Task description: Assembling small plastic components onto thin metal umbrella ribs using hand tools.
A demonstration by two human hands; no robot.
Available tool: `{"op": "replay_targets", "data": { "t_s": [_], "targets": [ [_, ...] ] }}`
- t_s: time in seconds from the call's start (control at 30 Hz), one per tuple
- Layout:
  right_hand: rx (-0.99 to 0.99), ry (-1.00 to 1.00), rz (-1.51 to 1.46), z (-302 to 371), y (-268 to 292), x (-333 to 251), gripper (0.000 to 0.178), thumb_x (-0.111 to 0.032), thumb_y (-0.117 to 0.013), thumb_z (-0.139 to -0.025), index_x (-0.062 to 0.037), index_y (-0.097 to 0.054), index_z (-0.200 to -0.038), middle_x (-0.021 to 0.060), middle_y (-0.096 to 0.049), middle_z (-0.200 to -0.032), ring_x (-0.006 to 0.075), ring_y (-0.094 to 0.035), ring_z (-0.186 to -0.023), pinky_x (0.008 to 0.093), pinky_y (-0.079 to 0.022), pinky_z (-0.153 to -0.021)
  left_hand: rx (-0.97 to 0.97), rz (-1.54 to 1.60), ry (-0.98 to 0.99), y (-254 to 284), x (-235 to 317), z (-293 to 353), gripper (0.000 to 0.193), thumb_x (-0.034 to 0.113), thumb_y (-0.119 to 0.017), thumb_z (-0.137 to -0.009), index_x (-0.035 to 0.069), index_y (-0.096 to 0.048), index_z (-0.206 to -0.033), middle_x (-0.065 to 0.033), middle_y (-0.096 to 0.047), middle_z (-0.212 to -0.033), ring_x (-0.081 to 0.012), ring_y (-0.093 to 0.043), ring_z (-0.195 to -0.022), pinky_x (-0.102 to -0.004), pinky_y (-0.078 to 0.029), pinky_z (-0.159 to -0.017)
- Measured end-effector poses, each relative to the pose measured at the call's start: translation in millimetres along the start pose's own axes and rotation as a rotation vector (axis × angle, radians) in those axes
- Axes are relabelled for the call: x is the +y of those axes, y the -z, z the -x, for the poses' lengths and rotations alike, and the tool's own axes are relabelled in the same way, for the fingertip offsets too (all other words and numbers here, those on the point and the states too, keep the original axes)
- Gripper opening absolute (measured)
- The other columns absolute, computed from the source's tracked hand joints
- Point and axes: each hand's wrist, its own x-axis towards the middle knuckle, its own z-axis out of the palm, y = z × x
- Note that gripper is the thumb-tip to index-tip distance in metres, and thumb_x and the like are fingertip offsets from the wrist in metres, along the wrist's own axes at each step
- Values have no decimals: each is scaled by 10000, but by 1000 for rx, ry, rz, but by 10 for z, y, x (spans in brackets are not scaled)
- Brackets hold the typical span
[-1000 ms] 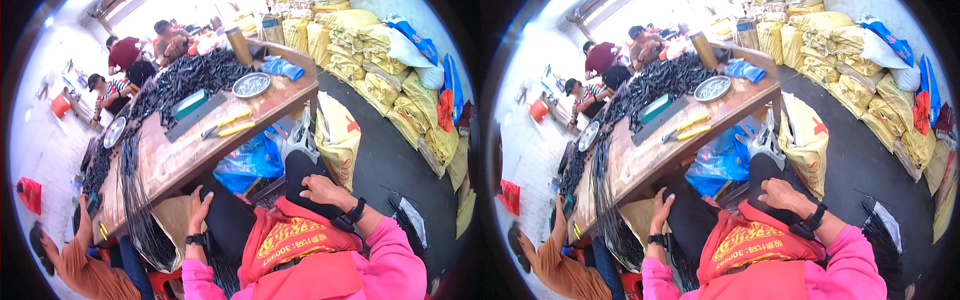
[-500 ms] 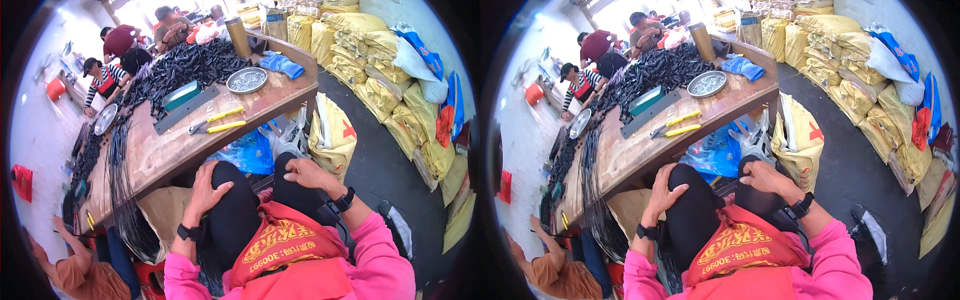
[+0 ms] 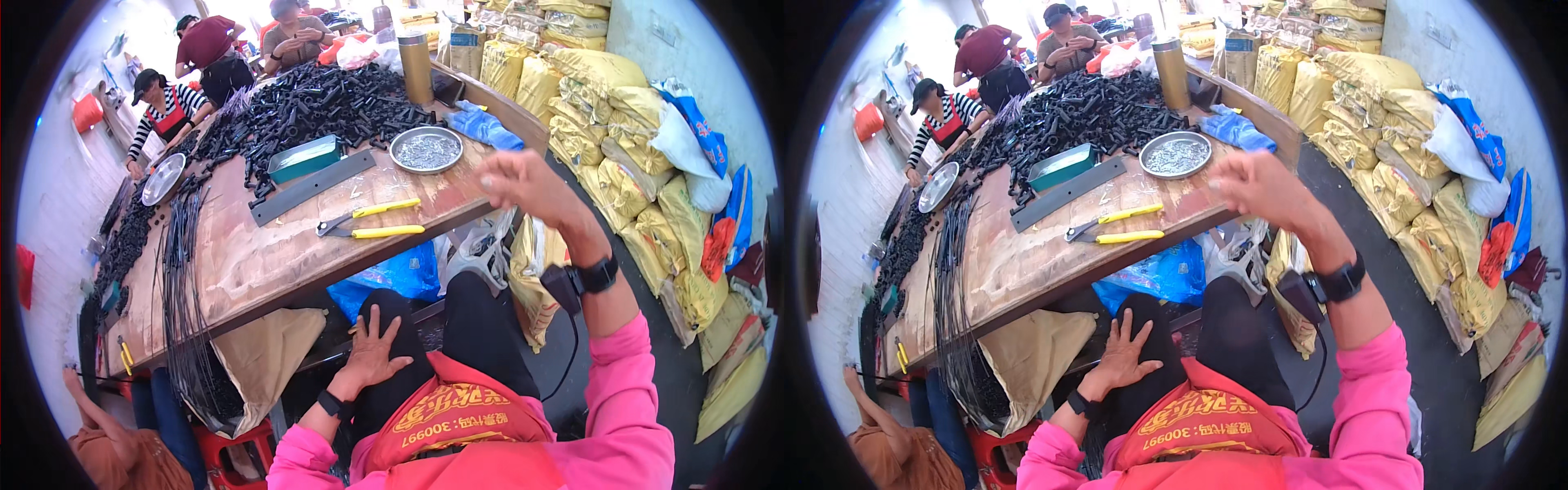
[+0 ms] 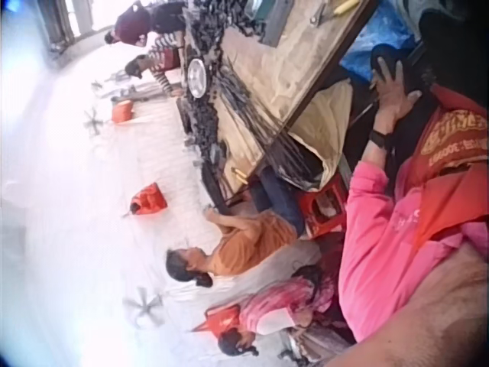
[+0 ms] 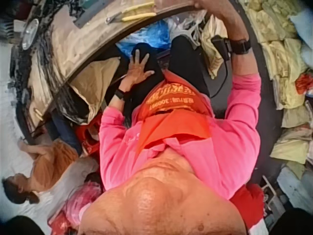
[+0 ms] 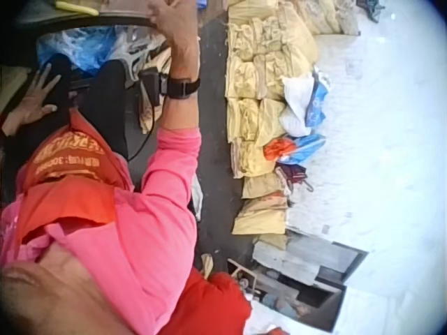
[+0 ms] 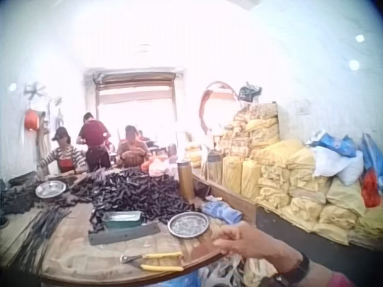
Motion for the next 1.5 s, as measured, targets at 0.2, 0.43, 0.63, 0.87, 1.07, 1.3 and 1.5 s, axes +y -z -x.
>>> {"op": "replay_targets", "data": {
  "t_s": [0.2,0.43,0.63,0.87,1.07,1.3,1.5],
  "targets": [
    [122,19,163,-1231,-11,-450,257,-180,-586,-886,17,-597,-1051,17,-585,-752,79,-555,-660,204,-461,-595,-14,190,33,-162,-360,-15,880,627,-578,-774,194,-247,-1465,-244,8,-1520,-573,-49,-1333,-616,-171,-1069],
    [178,-20,541,-2408,-185,-315,323,-221,-631,-821,9,-620,-1047,100,-651,-853,154,-601,-761,290,-491,-666,-74,255,41,-88,-349,-101,872,636,-574,-770,201,-264,-1459,-232,26,-1524,-558,-14,-1344,-629,-189,-1053],
    [85,-119,812,-3020,-235,-16,284,-173,-668,-756,0,-655,-981,143,-669,-893,210,-615,-818,334,-488,-719,-60,306,-7,-189,-491,83,855,624,-585,-769,198,-288,-1448,-240,30,-1520,-570,-6,-1337,-657,-187,-1035],
    [-121,20,1363,-3597,-3,856,240,-176,-580,-786,55,-641,-761,208,-636,-702,355,-625,-671,406,-492,-601,102,250,-81,-50,-429,533,715,476,-629,-812,97,-407,-1376,-271,-296,-1424,-468,-343,-1264,-550,-372,-968],
    [31,-75,1077,-3584,-277,842,562,-455,-525,-881,83,-638,-767,287,-617,-778,426,-618,-772,439,-490,-646,-77,404,-63,-135,-503,432,860,423,-706,-744,176,-278,-1448,-252,-41,-1509,-541,-84,-1337,-617,-176,-1067],
    [57,-188,917,-3446,-323,581,710,-582,-494,-861,116,-623,-860,326,-608,-891,456,-593,-890,462,-469,-749,-83,473,-51,-57,-397,421,854,440,-711,-731,181,-305,-1437,-272,-62,-1496,-540,-47,-1339,-621,-84,-1082],
    [83,-176,1021,-3282,-502,511,616,-553,-568,-825,46,-661,-932,265,-623,-1038,405,-596,-998,446,-487,-835,-11,480,-41,-163,-318,510,858,460,-710,-722,176,-317,-1431,-272,-53,-1495,-555,-36,-1331,-642,-87,-1068]
  ]
}}
